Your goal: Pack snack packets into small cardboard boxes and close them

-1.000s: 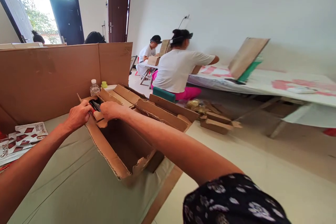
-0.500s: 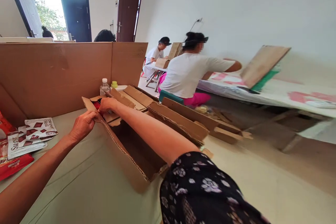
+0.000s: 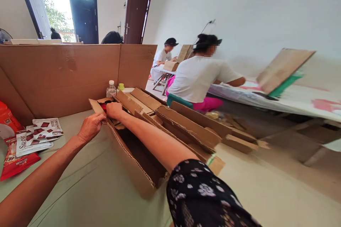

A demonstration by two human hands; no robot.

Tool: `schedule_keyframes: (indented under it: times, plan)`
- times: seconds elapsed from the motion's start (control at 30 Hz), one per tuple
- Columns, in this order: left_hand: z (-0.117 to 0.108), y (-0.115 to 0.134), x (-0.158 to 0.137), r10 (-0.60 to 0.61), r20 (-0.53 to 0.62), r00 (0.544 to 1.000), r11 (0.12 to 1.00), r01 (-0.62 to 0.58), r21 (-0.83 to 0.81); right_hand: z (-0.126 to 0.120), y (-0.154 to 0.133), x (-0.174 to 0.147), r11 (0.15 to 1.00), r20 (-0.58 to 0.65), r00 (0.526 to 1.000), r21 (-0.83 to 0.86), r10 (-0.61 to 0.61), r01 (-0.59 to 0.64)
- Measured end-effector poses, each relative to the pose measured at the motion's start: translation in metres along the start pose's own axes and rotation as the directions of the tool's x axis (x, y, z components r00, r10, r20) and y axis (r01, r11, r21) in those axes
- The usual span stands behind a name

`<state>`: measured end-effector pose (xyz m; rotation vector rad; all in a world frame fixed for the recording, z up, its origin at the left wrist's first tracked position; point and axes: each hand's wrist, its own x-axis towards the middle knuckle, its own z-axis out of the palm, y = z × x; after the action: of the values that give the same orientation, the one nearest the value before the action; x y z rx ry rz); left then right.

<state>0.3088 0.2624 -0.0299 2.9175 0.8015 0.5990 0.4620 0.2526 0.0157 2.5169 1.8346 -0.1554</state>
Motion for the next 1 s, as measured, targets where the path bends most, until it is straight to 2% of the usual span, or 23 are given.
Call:
schedule_keyframes:
  times: [0.13,0.3,0.43,0.53,0.6,0.7,0.8,0.9,1.0]
  plan:
    - [-0.005,0.005,0.004,0.001,0.039,0.999,1.0,-0.002,0.029,-0.011,0.008,0.002,0.999,-0.078,0.996,0.033,0.046,-0.044]
    - [-0.007,0.011,0.01,-0.026,0.058,0.998,0.999,0.024,0.043,-0.064,0.032,-0.013,0.991,-0.216,0.973,0.12,0.082,-0.057]
    - [-0.002,0.018,0.001,-0.084,0.024,0.996,0.996,0.083,0.032,-0.101,0.041,-0.045,0.975,-0.39,0.919,0.217,0.053,0.036]
    - [0.005,0.023,-0.02,-0.154,-0.035,0.987,0.988,0.155,0.017,-0.114,0.034,-0.061,0.94,-0.471,0.882,0.305,0.009,0.153]
    - [0.01,0.025,-0.042,-0.194,-0.062,0.979,0.981,0.194,0.007,-0.115,0.016,-0.065,0.908,-0.477,0.878,0.347,-0.044,0.235]
    - [0.017,0.024,-0.086,-0.212,-0.083,0.974,0.977,0.213,-0.003,-0.11,-0.029,-0.067,0.878,-0.44,0.888,0.365,-0.131,0.31]
    - [0.022,0.01,-0.127,-0.183,-0.11,0.977,0.983,0.184,-0.008,-0.101,-0.085,-0.067,0.864,-0.364,0.909,0.369,-0.206,0.343]
    - [0.023,-0.01,-0.15,-0.11,-0.133,0.985,0.994,0.109,-0.017,-0.094,-0.135,-0.07,0.814,-0.322,0.893,0.392,-0.316,0.429]
    - [0.021,-0.019,-0.154,-0.039,-0.162,0.986,0.999,0.034,-0.034,-0.094,-0.156,-0.087,0.658,-0.4,0.757,0.381,-0.516,0.65]
